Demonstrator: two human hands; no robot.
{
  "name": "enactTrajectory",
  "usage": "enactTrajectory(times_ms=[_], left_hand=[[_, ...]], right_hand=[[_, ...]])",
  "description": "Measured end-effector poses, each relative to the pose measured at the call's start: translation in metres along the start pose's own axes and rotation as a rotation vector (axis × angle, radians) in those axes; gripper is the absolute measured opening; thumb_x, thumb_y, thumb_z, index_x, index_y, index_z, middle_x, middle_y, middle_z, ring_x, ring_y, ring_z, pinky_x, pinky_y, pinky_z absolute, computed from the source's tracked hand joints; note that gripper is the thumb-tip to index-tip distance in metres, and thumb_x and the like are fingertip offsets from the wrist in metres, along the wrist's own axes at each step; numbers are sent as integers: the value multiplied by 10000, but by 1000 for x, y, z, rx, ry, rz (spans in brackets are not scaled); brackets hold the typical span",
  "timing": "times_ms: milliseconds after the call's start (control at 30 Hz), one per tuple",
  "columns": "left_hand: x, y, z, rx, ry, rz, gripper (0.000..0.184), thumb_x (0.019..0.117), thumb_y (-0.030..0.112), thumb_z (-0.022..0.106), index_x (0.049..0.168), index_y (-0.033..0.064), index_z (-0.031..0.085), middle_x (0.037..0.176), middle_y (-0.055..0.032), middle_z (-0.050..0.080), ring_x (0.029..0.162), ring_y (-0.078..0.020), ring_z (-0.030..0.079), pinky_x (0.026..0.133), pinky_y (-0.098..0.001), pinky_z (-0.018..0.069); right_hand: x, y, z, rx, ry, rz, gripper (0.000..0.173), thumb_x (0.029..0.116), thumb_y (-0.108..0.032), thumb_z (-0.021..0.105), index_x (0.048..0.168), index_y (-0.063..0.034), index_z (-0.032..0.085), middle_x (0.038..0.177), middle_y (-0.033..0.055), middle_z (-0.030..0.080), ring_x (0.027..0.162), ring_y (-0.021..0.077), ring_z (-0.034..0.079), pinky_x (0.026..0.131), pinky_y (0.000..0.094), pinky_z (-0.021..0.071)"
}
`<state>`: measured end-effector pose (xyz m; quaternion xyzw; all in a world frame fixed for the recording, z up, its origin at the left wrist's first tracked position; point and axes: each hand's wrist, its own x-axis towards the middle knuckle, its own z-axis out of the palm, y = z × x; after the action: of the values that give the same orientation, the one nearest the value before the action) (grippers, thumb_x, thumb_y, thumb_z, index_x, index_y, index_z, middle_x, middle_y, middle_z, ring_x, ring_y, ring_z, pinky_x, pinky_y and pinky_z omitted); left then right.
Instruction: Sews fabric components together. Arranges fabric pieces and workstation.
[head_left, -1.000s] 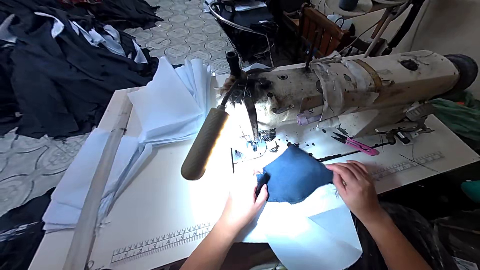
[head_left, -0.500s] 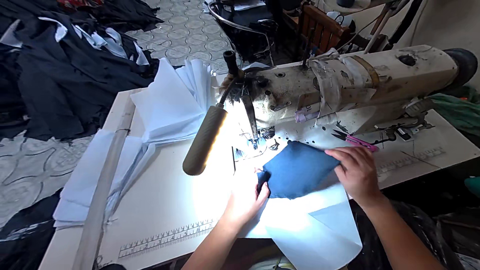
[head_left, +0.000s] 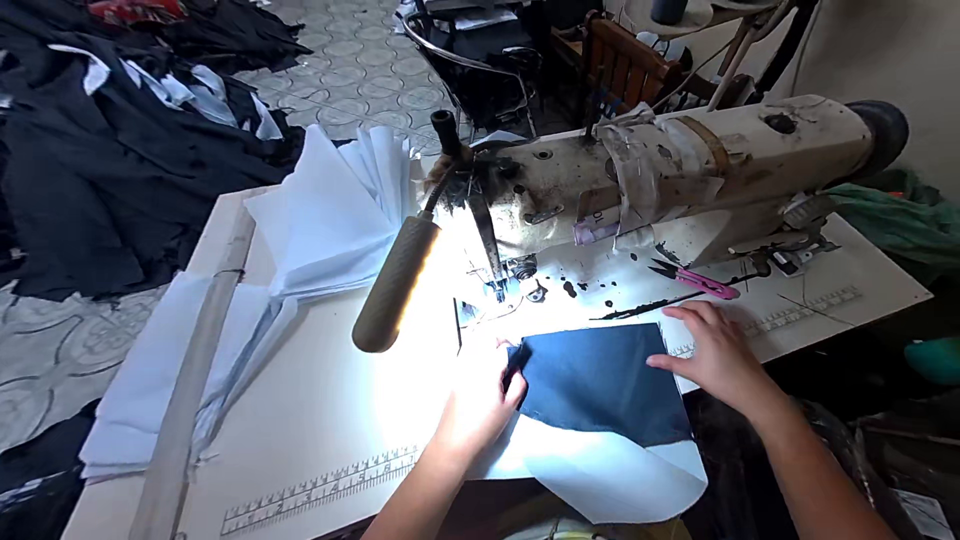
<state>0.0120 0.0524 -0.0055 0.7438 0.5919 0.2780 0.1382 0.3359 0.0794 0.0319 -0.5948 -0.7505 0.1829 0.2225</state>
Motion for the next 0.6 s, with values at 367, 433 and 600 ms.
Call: enactTrajectory(times_ms=[367, 433, 600], left_hand=[[24, -3, -22, 29, -110, 46, 465, 942, 123, 597, 1382, -24, 580, 1317, -232, 647, 1241, -432, 608, 1027, -642, 434], [32, -3, -32, 48, -150, -77, 511, 971, 99, 585, 1465, -5, 508, 1288, -230, 666, 1199, -425, 637, 1007, -656, 432], [34, -18, -29, -49, -93, -196, 575, 947, 177, 637, 1476, 10, 486, 864, -121, 678, 786, -289, 639, 795, -521, 507]], right_hand=[[18, -15, 12, 371, -63, 190, 543, 861, -37, 758, 1338, 53, 513, 855, 63, 670, 681, 51, 569, 657, 224, 479], [15, -14, 16, 377, -21, 172, 543, 846, -40, 765, 1325, 54, 527, 816, 40, 660, 649, 32, 546, 631, 202, 458], [11, -10, 24, 437, 54, 145, 525, 828, -41, 766, 1297, 46, 549, 783, -7, 667, 621, -35, 546, 603, 141, 452]])
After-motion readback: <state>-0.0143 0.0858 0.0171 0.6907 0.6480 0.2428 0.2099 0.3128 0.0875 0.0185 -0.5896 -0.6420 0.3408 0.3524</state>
